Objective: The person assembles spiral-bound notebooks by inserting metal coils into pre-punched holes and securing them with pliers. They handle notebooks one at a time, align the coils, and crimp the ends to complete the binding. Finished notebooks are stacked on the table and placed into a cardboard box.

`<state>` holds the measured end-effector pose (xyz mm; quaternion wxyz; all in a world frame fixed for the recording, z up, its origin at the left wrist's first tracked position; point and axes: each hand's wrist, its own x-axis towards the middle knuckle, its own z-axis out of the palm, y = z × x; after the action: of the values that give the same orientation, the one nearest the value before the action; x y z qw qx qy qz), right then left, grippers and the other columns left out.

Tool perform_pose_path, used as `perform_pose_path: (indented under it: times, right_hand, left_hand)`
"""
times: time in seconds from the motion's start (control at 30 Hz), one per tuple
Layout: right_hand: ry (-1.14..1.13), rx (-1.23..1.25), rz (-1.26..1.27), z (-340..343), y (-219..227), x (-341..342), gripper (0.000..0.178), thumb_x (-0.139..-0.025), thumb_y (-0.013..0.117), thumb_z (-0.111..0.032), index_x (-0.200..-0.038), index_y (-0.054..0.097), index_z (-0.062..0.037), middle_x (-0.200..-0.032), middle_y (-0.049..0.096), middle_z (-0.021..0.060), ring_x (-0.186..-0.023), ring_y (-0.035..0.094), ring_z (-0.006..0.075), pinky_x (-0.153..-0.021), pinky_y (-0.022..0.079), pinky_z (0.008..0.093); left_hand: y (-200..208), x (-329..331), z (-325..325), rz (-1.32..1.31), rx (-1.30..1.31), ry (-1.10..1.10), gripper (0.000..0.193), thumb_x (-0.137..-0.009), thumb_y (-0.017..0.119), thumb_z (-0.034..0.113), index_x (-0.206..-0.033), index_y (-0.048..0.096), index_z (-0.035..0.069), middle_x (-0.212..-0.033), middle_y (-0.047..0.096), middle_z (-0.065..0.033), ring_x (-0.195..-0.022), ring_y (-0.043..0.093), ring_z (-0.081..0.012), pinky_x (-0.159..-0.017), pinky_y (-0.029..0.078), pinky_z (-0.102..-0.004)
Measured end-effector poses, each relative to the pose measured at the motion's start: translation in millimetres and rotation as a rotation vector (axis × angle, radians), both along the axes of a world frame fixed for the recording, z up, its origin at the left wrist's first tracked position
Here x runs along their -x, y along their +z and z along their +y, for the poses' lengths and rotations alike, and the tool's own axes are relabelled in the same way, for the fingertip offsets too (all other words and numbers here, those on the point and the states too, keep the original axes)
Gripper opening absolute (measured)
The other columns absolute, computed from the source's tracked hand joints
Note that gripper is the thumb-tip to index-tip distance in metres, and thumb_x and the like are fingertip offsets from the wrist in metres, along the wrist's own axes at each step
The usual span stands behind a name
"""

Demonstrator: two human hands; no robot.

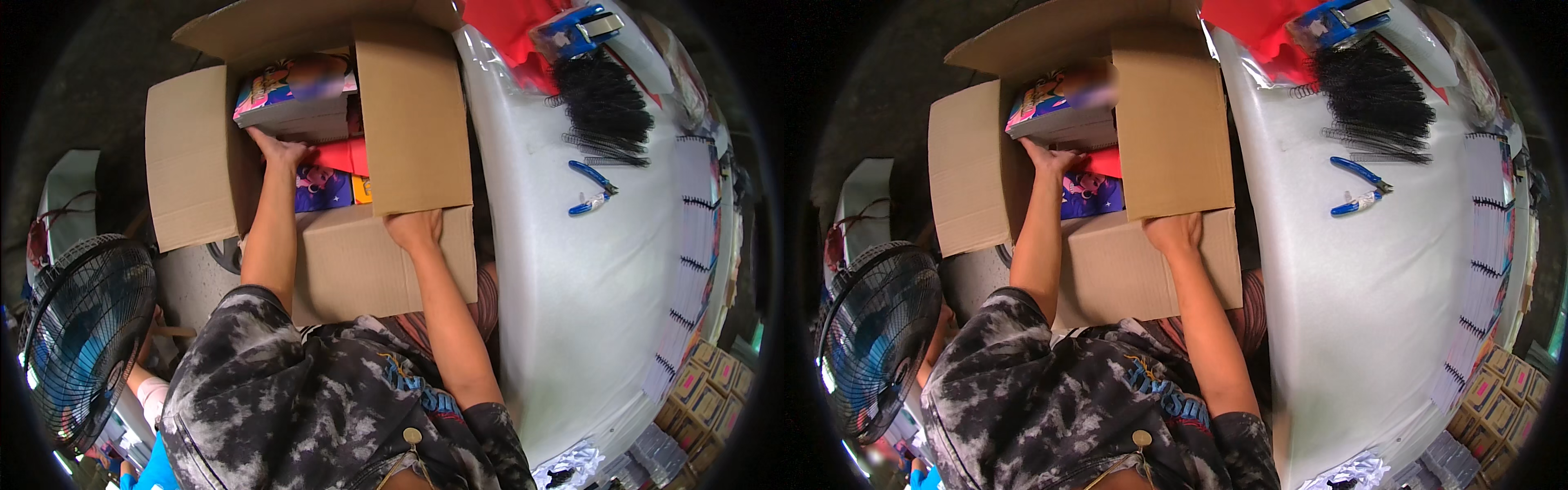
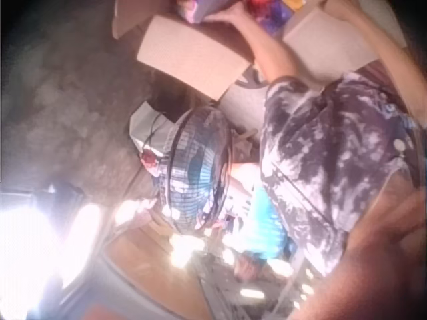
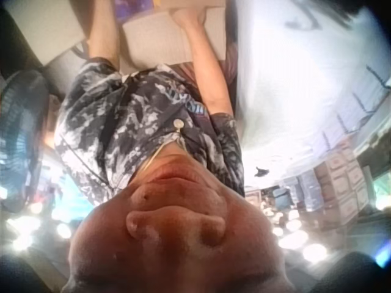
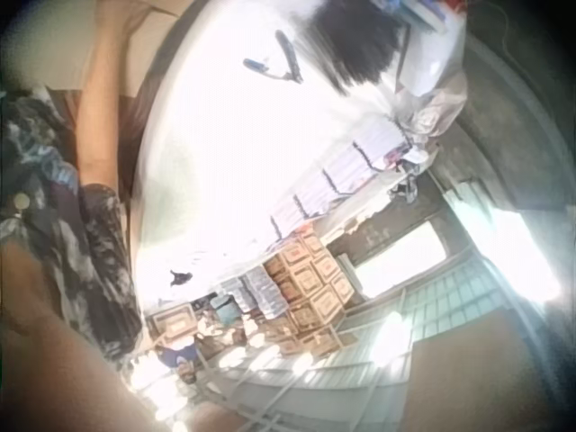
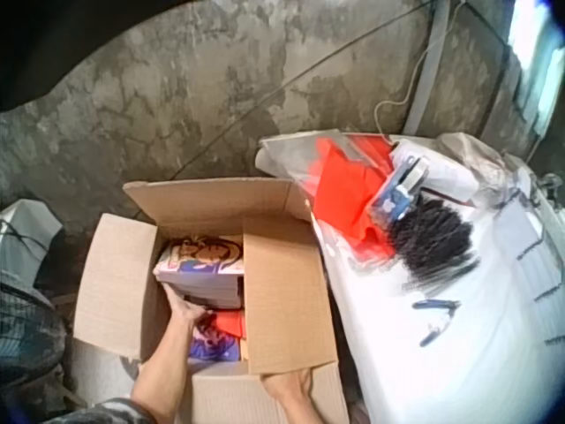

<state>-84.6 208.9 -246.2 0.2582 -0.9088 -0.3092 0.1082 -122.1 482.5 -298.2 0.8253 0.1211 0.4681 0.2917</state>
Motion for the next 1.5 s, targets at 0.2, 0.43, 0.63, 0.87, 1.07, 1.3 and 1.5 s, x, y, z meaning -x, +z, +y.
perform_pose_path:
  times: [0.2, 0.43, 0.63, 0.87, 1.07, 1.3, 1.5]
  right_hand:
    - [0.005, -0.014, 0.054, -1.8, 1.8, -0.6, 0.032, -0.071, 0.067, -0.021, -0.101, 0.063, -0.0113, -0.098, 0.062, 0.0133, -0.095, 0.056, 0.0337, -0.081, 0.044, 0.0437]
    - [-0.039, -0.078, 0.003, -0.8, 3.7, -0.3, 0.024, -0.069, 0.067, -0.016, -0.092, 0.064, -0.0087, -0.088, 0.064, 0.014, -0.085, 0.06, 0.0344, -0.072, 0.048, 0.0434]
    - [-0.013, -0.034, 0.0, -0.7, 3.9, 0.4, 0.025, -0.07, 0.066, -0.017, -0.093, 0.064, -0.0091, -0.091, 0.063, 0.0131, -0.088, 0.059, 0.0336, -0.075, 0.047, 0.0426]
    - [-0.018, -0.033, 0.032, 1.4, 0.9, 3.2, 0.026, -0.071, 0.065, -0.02, -0.095, 0.064, -0.009, -0.093, 0.063, 0.0136, -0.088, 0.059, 0.0337, -0.076, 0.047, 0.0426]
    - [-0.013, -0.035, 0.044, -3.0, 3.0, 3.0, 0.026, -0.072, 0.064, -0.019, -0.095, 0.063, -0.0077, -0.092, 0.063, 0.0151, -0.087, 0.059, 0.0348, -0.075, 0.047, 0.043]
    - [-0.013, -0.037, 0.076, -3.5, -1.0, 0.5, 0.027, -0.071, 0.065, -0.018, -0.095, 0.063, -0.008, -0.092, 0.063, 0.0145, -0.088, 0.059, 0.0345, -0.076, 0.047, 0.043]
    - [-0.01, -0.073, 0.001, -5.0, -7.3, 1.8, 0.027, -0.072, 0.065, -0.022, -0.096, 0.063, -0.0092, -0.09, 0.063, 0.0136, -0.086, 0.06, 0.0345, -0.073, 0.048, 0.0441]
  left_hand:
    - [-1.4, -0.7, -1.3, 0.009, 0.03, 0.004, 0.125, -0.052, 0.032, 0.095, -0.146, 0.008, 0.016, -0.152, 0.0, -0.0117, -0.138, -0.003, -0.0374, -0.103, -0.006, -0.0624]
    - [0.8, 6.7, -5.4, 0.005, 0.131, 0.004, 0.126, -0.053, 0.041, 0.092, -0.146, -0.002, 0.017, -0.151, -0.009, -0.013, -0.136, -0.007, -0.0427, -0.102, -0.002, -0.0674]
    - [-7.6, 16.5, -3.4, -0.075, 0.189, -0.035, 0.128, -0.053, 0.05, 0.088, -0.145, -0.005, 0.017, -0.15, -0.01, -0.0157, -0.135, -0.007, -0.0441, -0.101, 0.002, -0.0689]
    - [-35.9, 30.2, 15.8, -0.09, 0.18, -0.08, 0.109, -0.058, 0.043, 0.089, -0.139, 0.023, 0.019, -0.143, 0.024, -0.0096, -0.128, 0.025, -0.0342, -0.091, 0.025, -0.0518]
    - [-24.9, 17.6, 4.5, 0.012, 0.0, -0.062, 0.103, -0.063, 0.041, 0.086, -0.139, 0.025, 0.019, -0.144, 0.023, -0.0077, -0.129, 0.022, -0.0336, -0.094, 0.018, -0.056]
    - [-8.1, 6.9, -0.8, 0.104, 0.051, -0.039, 0.119, -0.061, 0.042, 0.087, -0.146, 0.0, 0.015, -0.152, -0.002, -0.0104, -0.137, -0.007, -0.0423, -0.105, -0.008, -0.0589]
    - [-20.1, 10.8, 2.5, 0.024, 0.028, -0.066, 0.12, -0.059, 0.043, 0.088, -0.146, 0.0, 0.017, -0.152, -0.006, -0.0119, -0.135, -0.009, -0.0469, -0.104, -0.007, -0.0604]
